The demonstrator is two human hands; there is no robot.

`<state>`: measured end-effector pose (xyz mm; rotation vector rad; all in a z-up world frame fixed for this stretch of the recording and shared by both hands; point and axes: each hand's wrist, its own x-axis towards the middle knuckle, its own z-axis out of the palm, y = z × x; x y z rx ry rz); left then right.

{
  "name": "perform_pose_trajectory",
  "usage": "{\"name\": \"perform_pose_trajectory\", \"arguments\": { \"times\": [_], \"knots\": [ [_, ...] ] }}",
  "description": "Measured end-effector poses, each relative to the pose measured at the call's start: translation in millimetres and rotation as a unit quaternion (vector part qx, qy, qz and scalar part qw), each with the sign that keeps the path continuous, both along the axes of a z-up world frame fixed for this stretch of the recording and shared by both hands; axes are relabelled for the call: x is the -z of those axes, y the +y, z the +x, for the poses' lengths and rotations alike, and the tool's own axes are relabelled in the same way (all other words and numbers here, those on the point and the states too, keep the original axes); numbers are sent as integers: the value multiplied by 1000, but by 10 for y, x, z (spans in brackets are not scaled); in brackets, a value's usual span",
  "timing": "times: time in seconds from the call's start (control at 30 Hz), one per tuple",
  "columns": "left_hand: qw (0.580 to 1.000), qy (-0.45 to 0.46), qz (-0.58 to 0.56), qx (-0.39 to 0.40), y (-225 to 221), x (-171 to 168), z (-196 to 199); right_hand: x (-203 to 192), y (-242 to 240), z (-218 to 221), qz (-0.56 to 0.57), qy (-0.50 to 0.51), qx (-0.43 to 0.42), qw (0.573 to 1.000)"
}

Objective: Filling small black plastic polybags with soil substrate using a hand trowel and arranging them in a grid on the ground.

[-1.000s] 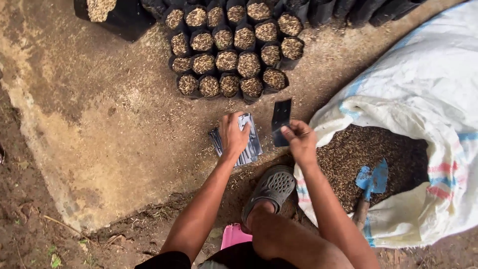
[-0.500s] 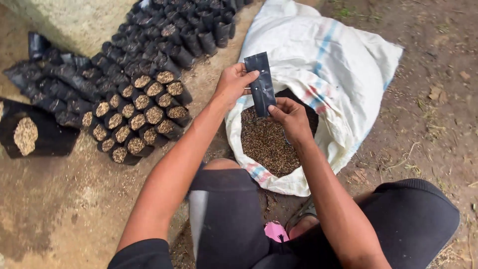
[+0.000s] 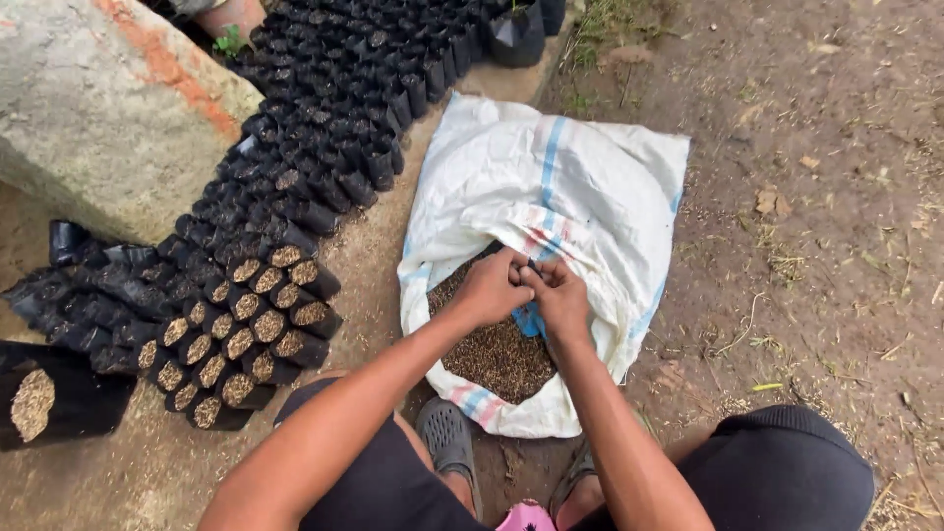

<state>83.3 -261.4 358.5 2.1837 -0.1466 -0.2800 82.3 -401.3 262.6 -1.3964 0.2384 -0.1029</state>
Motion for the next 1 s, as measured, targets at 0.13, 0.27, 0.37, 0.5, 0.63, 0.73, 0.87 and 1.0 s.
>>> {"name": "perform_pose_trajectory", "arguments": {
  "times": [0.13,0.27,0.37,0.5,0.63,0.73,0.87,1.0],
  "knots": [
    [998,11,7,62,-8,262,-38,69,49,-106,38,33,-3,999],
    [997,16,29,70,9,351,-39,363,44,15,18,34,-13,999],
    [999,11,2,44,37,259,-100,231,51,-38,2,30,-38,999],
    [1000,-6,1,19,110,186,-136,150,42,-50,-27,45,-42,998],
    [1000,2,-9,-11,223,462,-131,386,103,-21,-1,65,-60,996],
    [998,17,-11,-63,307,389,-62,366,206,43,108,70,-110,985],
    [996,35,-23,-74,393,427,-93,58,213,-38,109,65,-86,988],
    [998,-15,-44,-45,316,197,-149,-89,168,-23,46,32,-100,993]
  ]
}}
